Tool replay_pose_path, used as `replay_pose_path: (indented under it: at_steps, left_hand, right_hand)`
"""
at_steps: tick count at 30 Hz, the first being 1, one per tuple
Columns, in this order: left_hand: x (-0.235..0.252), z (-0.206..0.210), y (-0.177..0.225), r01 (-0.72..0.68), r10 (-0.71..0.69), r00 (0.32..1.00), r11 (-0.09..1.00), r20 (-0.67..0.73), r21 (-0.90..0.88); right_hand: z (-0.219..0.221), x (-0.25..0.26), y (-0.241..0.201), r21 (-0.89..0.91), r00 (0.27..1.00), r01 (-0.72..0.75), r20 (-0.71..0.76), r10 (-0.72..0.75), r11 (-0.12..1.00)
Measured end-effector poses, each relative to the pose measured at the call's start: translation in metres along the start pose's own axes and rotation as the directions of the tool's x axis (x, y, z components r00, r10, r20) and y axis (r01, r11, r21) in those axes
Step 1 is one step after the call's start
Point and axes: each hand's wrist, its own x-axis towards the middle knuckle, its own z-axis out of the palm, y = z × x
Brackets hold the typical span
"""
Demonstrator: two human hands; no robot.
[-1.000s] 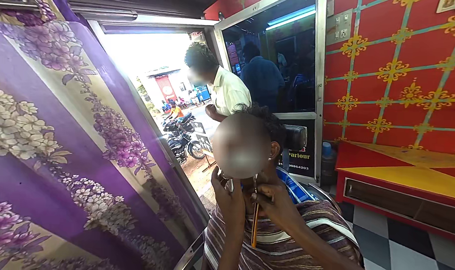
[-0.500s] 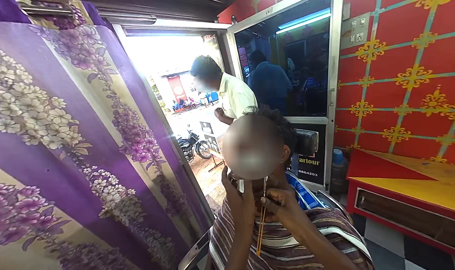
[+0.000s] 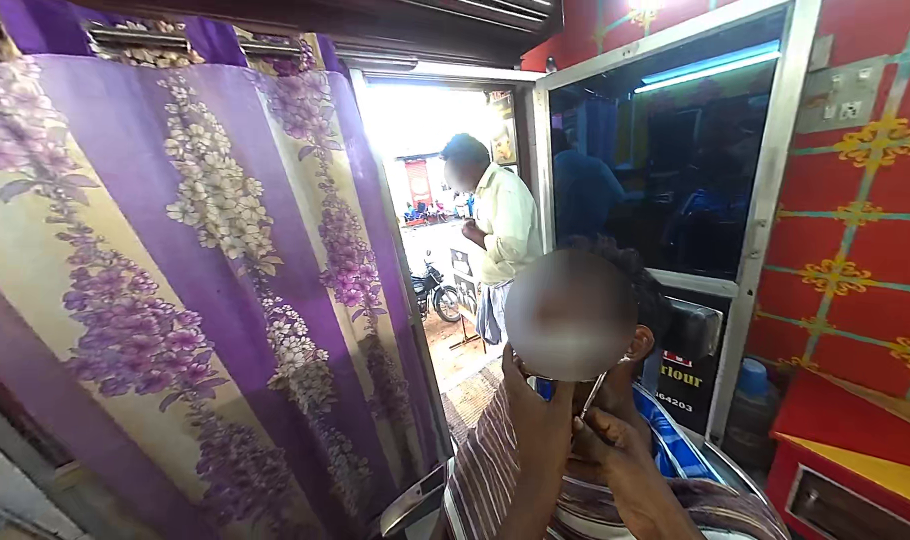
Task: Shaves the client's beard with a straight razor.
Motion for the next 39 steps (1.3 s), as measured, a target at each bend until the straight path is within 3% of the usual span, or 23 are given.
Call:
replay_pose_path:
  at_steps: [5, 13, 22, 30, 39]
  left_hand:
    - [0.001, 0.001, 0.006, 0.026, -0.028, 0.999, 0.998, 0.032, 0.054]
    - [0.001, 0.002, 0.007, 0.046, -0.049, 0.998, 0.995, 0.034, 0.088]
    - [0.001, -0.001, 0.010, 0.046, -0.050, 0.997, 0.996, 0.054, 0.071]
    - [0.000, -0.004, 0.010, 0.042, -0.047, 0.997, 0.995, 0.055, 0.090]
    - [0.001, -0.009, 0.012, 0.097, -0.100, 0.989, 0.995, 0.110, 0.028]
  right_hand:
    - [0.005, -0.002, 0.000, 0.031, 0.998, 0.067, 0.003, -0.067, 0.997]
    - [0.008, 0.001, -0.002, 0.102, 0.999, -0.048, -0.008, 0.049, 0.994]
    - [0.018, 0.000, 0.003, 0.146, 1.000, 0.010, -0.024, -0.006, 0.989]
    - [0.022, -0.007, 0.012, 0.321, 0.984, -0.052, -0.143, 0.103, 0.946]
    - [0.017, -0.029, 0.018, 0.400, 0.955, -0.025, -0.261, 0.140, 0.916]
